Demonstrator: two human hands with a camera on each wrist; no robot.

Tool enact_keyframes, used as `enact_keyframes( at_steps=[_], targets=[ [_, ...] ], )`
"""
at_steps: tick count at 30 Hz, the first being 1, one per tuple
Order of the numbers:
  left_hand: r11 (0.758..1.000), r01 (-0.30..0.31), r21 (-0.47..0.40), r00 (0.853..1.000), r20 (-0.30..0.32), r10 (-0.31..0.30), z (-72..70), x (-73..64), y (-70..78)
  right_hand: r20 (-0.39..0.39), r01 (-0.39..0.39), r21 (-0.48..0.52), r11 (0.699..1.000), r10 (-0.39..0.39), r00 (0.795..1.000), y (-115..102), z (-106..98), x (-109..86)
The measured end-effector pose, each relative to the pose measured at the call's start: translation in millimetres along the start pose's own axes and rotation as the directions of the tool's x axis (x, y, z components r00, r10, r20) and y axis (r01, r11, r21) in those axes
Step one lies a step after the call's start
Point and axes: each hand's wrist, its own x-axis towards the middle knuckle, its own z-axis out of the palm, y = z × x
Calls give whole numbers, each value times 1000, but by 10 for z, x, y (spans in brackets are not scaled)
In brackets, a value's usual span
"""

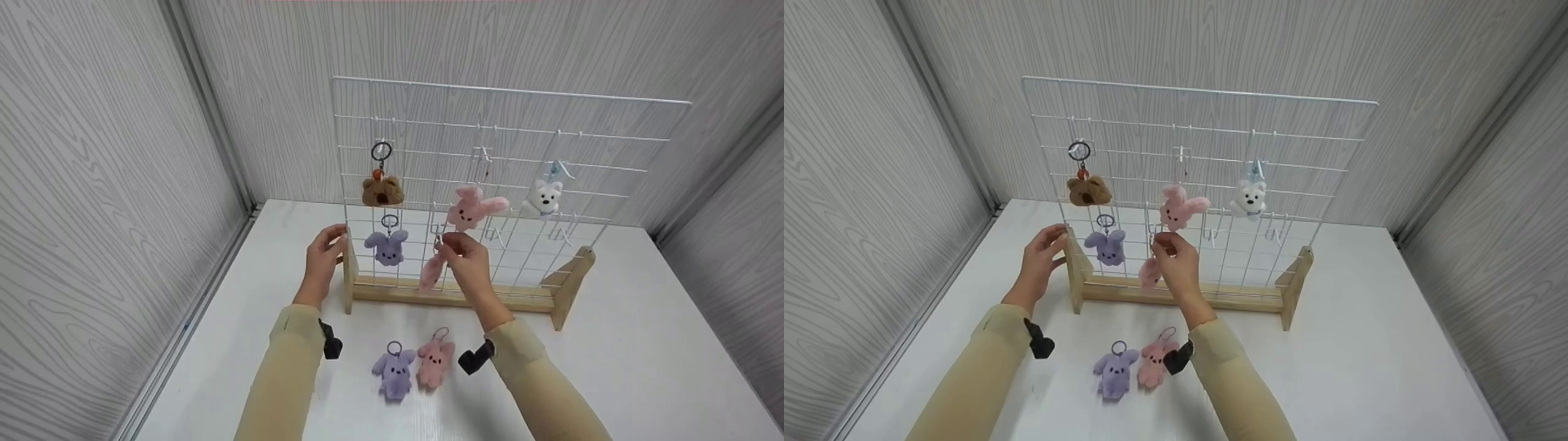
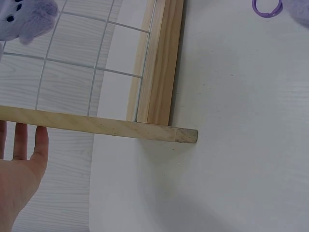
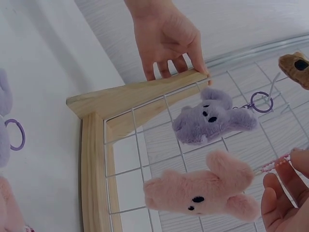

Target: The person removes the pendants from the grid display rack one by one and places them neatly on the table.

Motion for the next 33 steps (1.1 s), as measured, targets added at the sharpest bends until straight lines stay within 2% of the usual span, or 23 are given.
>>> enact_keyframes(
  at_steps=[3,8,11,19,26,33],
  targets=[
    [1000,0,-7,1000,-1,0,-2,23,-24,4,-4,21,1000,4,1000,131,-4,27],
    [999,-3,-33,1000,-10,2,-32,136,-181,21,2,79,997,-3,1000,79,-15,-14],
    [1000,-9,-24,1000,-27,9,-32,155,-214,33,28,98,995,-32,999,4,-24,-51],
    [1000,-29,-12,998,-48,28,-21,140,-232,64,65,103,993,-72,995,-256,-36,-208],
    [999,-32,-7,999,-37,32,-25,124,-231,86,60,79,995,-67,994,-325,-65,-282],
    [999,-29,-16,999,-41,29,-24,134,-223,97,87,97,991,-97,991,-337,-111,-369]
  ],
)
